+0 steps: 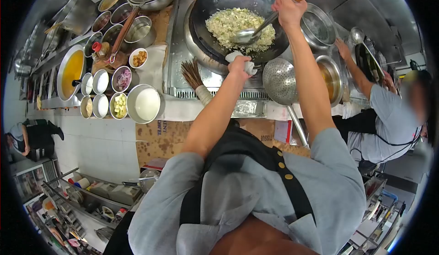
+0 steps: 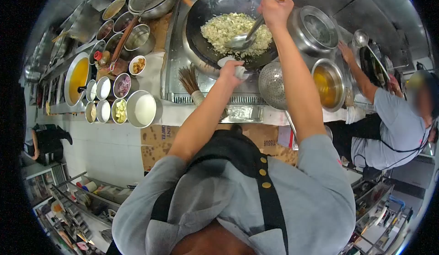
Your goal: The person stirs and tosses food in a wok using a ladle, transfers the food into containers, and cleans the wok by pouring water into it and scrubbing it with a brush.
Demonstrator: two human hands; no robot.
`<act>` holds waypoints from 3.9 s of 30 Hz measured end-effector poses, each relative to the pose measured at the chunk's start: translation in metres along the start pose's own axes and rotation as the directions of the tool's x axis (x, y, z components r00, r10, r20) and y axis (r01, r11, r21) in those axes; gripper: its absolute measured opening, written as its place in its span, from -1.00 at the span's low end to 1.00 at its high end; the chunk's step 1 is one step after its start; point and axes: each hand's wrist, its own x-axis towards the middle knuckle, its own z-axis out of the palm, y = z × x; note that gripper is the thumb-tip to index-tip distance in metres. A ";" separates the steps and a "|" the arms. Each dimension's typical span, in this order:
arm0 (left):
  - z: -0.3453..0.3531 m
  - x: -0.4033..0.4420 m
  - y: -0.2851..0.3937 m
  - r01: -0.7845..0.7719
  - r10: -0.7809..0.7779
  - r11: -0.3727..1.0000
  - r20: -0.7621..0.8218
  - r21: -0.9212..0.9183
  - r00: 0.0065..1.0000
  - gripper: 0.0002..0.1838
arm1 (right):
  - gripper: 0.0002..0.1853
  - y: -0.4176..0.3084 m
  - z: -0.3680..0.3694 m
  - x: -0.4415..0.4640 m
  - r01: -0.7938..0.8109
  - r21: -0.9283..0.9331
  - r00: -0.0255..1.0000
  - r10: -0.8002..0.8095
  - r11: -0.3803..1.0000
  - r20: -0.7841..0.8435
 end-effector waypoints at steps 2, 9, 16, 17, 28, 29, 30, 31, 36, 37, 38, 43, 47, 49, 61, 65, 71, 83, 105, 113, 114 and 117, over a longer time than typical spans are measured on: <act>-0.009 0.003 -0.002 0.002 -0.002 1.000 0.018 -0.007 1.000 -0.62 | -0.69 -0.007 0.003 0.010 -0.057 -0.005 0.998 0.057 0.998 0.018; -0.008 0.018 -0.007 -0.001 0.001 1.000 0.007 -0.030 1.000 -0.67 | -0.65 0.031 0.063 0.034 0.162 -0.229 0.986 -0.149 0.960 0.075; -0.009 0.018 -0.007 -0.038 0.038 0.999 -0.038 0.000 0.999 -0.59 | -0.63 0.003 0.003 0.033 0.128 -0.302 0.983 -0.161 0.945 -0.087; -0.012 0.012 -0.012 -0.027 0.026 1.000 -0.063 -0.013 0.998 -0.60 | -0.63 0.009 -0.009 0.037 -0.007 -0.300 0.989 -0.038 0.954 -0.143; -0.003 0.000 -0.006 -0.105 0.111 0.993 -0.113 0.063 0.987 -0.76 | -0.66 0.018 0.045 0.121 -0.051 0.038 0.998 0.052 0.998 -0.018; -0.004 0.002 -0.007 -0.102 0.108 0.993 -0.124 0.057 0.986 -0.76 | -0.65 0.033 0.055 0.117 -0.042 -0.018 0.999 0.042 0.999 -0.005; -0.005 0.001 -0.011 -0.091 0.097 0.995 -0.137 0.050 0.986 -0.75 | -0.64 0.055 0.068 0.107 -0.037 -0.079 0.999 0.038 0.996 0.009; 0.001 -0.005 -0.006 -0.094 0.099 0.995 -0.141 0.042 0.985 -0.74 | -0.63 0.060 0.083 0.101 -0.018 -0.131 0.999 0.022 0.991 0.028; -0.002 -0.001 -0.011 -0.103 0.097 0.994 -0.112 -0.045 0.989 -0.80 | -0.64 0.024 0.100 0.061 -0.132 -0.105 0.977 0.147 0.986 0.151; -0.002 -0.001 -0.007 -0.062 0.061 0.998 -0.106 -0.003 0.992 -0.75 | -0.65 0.019 0.092 0.055 -0.166 -0.119 0.975 0.181 0.979 0.126; 0.001 -0.004 -0.005 -0.064 0.064 0.998 -0.139 0.004 0.988 -0.74 | -0.65 0.009 0.089 0.064 -0.170 -0.111 0.978 0.182 0.979 0.103; -0.004 0.011 -0.004 0.013 -0.007 0.999 -0.125 0.045 0.992 -0.76 | -0.67 0.068 0.036 0.054 0.235 -0.427 0.961 -0.273 0.873 -0.030; -0.022 -0.038 -0.009 -0.004 0.007 0.997 -0.032 0.083 0.999 -0.81 | -0.66 -0.067 0.013 0.028 -0.194 0.082 0.978 0.187 0.978 0.087; -0.010 -0.102 -0.011 0.029 -0.015 0.991 -0.115 0.128 0.993 -0.83 | -0.66 -0.118 -0.009 -0.006 -0.278 0.265 0.954 0.235 0.923 0.184; -0.096 -0.082 -0.091 -0.193 0.204 0.967 -0.051 0.168 0.978 -0.79 | -0.73 -0.090 -0.067 -0.047 0.037 0.393 0.981 -0.109 0.919 0.162; -0.035 -0.091 -0.047 -0.082 0.084 0.988 -0.014 0.128 0.996 -0.84 | -0.80 -0.133 -0.036 -0.078 -0.152 0.043 0.986 0.148 0.988 0.076; -0.113 -0.048 -0.083 -0.235 0.251 0.958 -0.084 0.162 0.964 -0.78 | -0.72 -0.034 -0.058 -0.058 0.022 0.429 0.986 -0.090 0.903 0.139; -0.103 -0.044 -0.087 -0.220 0.257 0.938 -0.113 0.267 0.960 -0.83 | -0.77 -0.035 -0.074 -0.079 0.218 0.113 0.937 -0.240 0.969 0.255; -0.027 -0.060 -0.039 -0.134 0.125 0.978 0.061 0.161 0.990 -0.83 | -0.79 -0.078 -0.052 -0.075 -0.038 0.090 0.998 0.034 0.995 0.048; -0.075 -0.127 -0.079 -0.210 0.221 0.956 -0.031 0.204 0.975 -0.80 | -0.77 -0.118 -0.075 -0.100 0.057 0.330 0.992 -0.090 0.942 0.085; -0.067 -0.135 -0.068 -0.164 0.173 0.969 -0.031 0.185 0.984 -0.81 | -0.77 -0.128 -0.074 -0.103 0.007 0.316 0.994 -0.040 0.949 0.097; -0.016 -0.090 -0.036 -0.118 0.116 0.987 0.030 0.113 0.993 -0.83 | -0.76 -0.093 -0.057 -0.078 -0.108 0.233 0.994 0.103 0.967 0.036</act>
